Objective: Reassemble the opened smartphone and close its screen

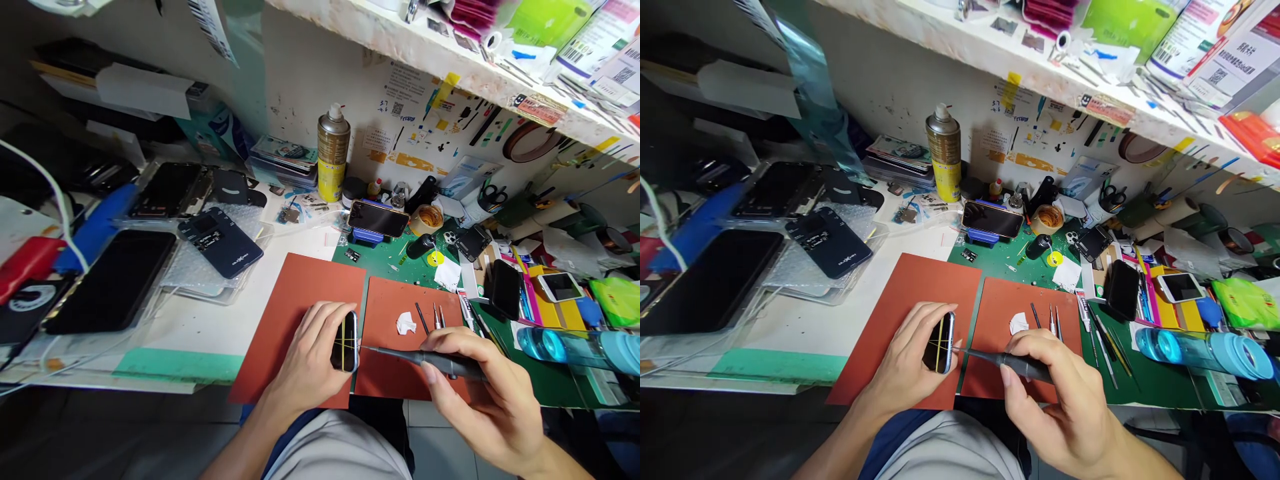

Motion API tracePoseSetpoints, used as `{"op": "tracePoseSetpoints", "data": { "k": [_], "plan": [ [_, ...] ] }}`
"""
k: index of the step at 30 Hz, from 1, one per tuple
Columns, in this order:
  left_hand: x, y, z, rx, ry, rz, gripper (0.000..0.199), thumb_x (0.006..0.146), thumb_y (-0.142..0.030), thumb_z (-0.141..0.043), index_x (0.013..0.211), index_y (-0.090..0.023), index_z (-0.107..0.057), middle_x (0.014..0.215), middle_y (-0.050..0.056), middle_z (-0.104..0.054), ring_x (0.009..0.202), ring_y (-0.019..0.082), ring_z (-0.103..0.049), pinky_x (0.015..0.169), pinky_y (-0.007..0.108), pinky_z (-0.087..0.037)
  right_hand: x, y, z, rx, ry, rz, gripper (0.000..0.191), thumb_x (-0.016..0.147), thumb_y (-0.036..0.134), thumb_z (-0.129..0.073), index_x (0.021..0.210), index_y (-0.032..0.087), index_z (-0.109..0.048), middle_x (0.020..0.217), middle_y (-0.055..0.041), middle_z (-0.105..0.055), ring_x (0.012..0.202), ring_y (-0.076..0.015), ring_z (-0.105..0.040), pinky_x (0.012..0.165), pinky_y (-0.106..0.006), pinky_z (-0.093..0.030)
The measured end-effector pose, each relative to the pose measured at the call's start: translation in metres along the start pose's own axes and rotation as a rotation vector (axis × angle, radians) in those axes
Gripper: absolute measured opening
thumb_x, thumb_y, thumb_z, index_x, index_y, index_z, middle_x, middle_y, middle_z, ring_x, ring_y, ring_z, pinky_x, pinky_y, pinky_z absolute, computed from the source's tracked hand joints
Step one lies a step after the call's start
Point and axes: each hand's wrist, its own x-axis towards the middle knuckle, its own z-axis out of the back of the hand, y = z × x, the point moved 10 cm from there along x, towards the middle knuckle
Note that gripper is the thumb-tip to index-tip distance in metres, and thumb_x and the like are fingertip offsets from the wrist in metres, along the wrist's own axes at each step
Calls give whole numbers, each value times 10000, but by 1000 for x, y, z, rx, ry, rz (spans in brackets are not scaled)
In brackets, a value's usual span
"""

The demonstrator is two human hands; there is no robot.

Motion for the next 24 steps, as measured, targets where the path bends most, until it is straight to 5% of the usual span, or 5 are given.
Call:
{"op": "tracePoseSetpoints", "data": {
  "k": [4, 9, 24],
  "plan": [
    [0, -2, -2, 7, 7, -13, 659, 869, -28, -614, 1499, -177, -495, 1275, 126, -671, 1177, 287, -618, 1051, 437, -521, 7, 11, 2, -167, 14, 92, 220, 978, 97, -692, 1176, 176, -640, 828, -22, -754, 598, -146, -708, 550, -251, -565],
    [-1, -5, -5, 30, 10, -23, 693, 826, 8, -613, 1484, -183, -505, 1268, 127, -688, 1150, 295, -635, 1020, 444, -529, 18, 11, 0, -107, 60, 94, 233, 985, 103, -619, 1212, 156, -619, 943, -75, -763, 766, -178, -760, 679, -278, -618],
    [-1, -2, -7, 5, 4, -19, 679, 839, -4, -632, 1480, -187, -505, 1250, 127, -684, 1137, 298, -628, 1013, 454, -527, 20, 2, 1, -139, 43, 97, 267, 977, 99, -641, 1234, 173, -630, 936, -51, -760, 743, -158, -736, 660, -256, -588]
  ]
}}
